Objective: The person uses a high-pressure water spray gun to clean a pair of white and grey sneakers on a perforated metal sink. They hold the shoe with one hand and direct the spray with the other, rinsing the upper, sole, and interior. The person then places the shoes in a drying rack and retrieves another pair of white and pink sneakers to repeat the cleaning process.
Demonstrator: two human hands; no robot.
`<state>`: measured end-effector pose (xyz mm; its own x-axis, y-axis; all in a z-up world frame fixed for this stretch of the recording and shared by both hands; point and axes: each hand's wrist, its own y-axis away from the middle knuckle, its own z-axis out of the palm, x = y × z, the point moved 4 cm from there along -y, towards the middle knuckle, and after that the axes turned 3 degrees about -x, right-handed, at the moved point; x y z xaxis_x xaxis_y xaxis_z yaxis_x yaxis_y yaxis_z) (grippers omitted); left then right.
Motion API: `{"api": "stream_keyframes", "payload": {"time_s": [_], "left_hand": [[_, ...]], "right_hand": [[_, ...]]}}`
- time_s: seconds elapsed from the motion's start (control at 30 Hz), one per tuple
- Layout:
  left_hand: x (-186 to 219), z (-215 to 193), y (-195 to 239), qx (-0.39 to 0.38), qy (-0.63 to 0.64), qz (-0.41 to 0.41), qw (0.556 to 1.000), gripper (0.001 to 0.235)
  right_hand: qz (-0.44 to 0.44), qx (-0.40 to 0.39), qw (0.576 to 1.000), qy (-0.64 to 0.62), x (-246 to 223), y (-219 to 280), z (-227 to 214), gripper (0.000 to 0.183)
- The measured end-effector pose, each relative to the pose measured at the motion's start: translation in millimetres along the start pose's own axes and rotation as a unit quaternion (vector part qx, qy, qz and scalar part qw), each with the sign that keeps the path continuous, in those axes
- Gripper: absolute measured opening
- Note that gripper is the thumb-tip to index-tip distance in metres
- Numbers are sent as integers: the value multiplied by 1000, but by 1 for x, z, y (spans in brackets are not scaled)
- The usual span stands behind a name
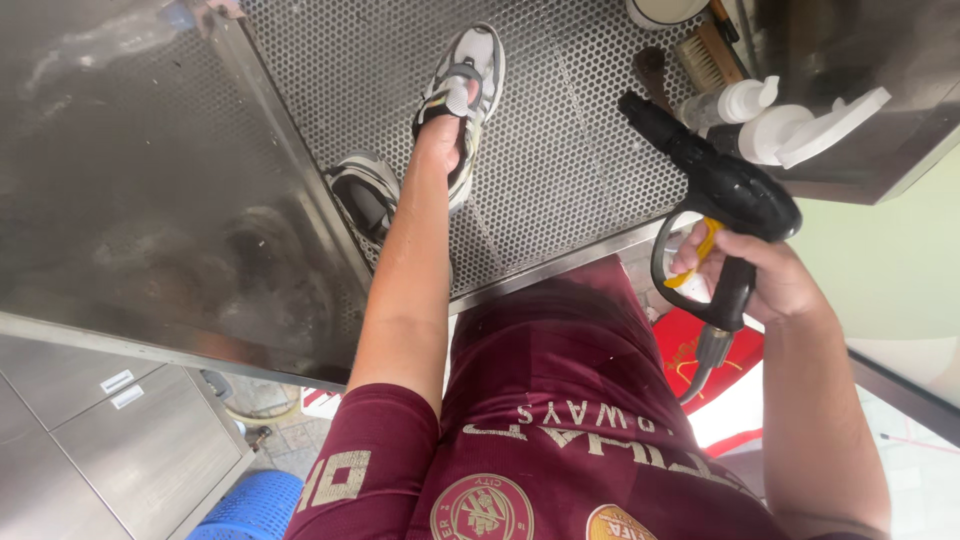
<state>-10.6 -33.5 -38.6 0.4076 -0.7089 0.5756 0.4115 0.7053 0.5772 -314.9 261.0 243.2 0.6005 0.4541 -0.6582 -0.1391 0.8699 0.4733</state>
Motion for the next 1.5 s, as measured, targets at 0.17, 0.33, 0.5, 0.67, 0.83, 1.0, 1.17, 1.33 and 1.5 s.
{"api": "stream_keyframes", "payload": {"time_s": [0.17,0.33,0.5,0.67,0.83,1.0,1.17,1.33,1.5], "left_hand": [[-3,-1,12,74,-97,-18,992,69],[12,26,33,68,-86,22,994,63],[24,26,39,11,56,-11,998,61],[21,-14,-13,4,-42,-36,998,29],[18,7,-2,-13,-38,-79,996,34],[32,37,7,43,-366,-14,929,48],[13,36,-9,-64,-179,-61,980,57],[10,31,-17,-145,-84,-87,982,68],[8,29,-15,-121,-76,-99,985,69]], "right_hand": [[19,42,992,115,10,6,-10,23],[29,29,985,169,17,3,-9,16],[74,36,975,206,6,-8,0,14],[89,47,950,295,-10,-10,14,14],[67,28,962,264,8,-14,33,14],[6,41,965,257,22,-11,58,12],[0,91,975,202,36,-8,77,12],[-21,105,984,144,37,-4,89,9],[-17,124,983,137,38,-16,89,10]]}}
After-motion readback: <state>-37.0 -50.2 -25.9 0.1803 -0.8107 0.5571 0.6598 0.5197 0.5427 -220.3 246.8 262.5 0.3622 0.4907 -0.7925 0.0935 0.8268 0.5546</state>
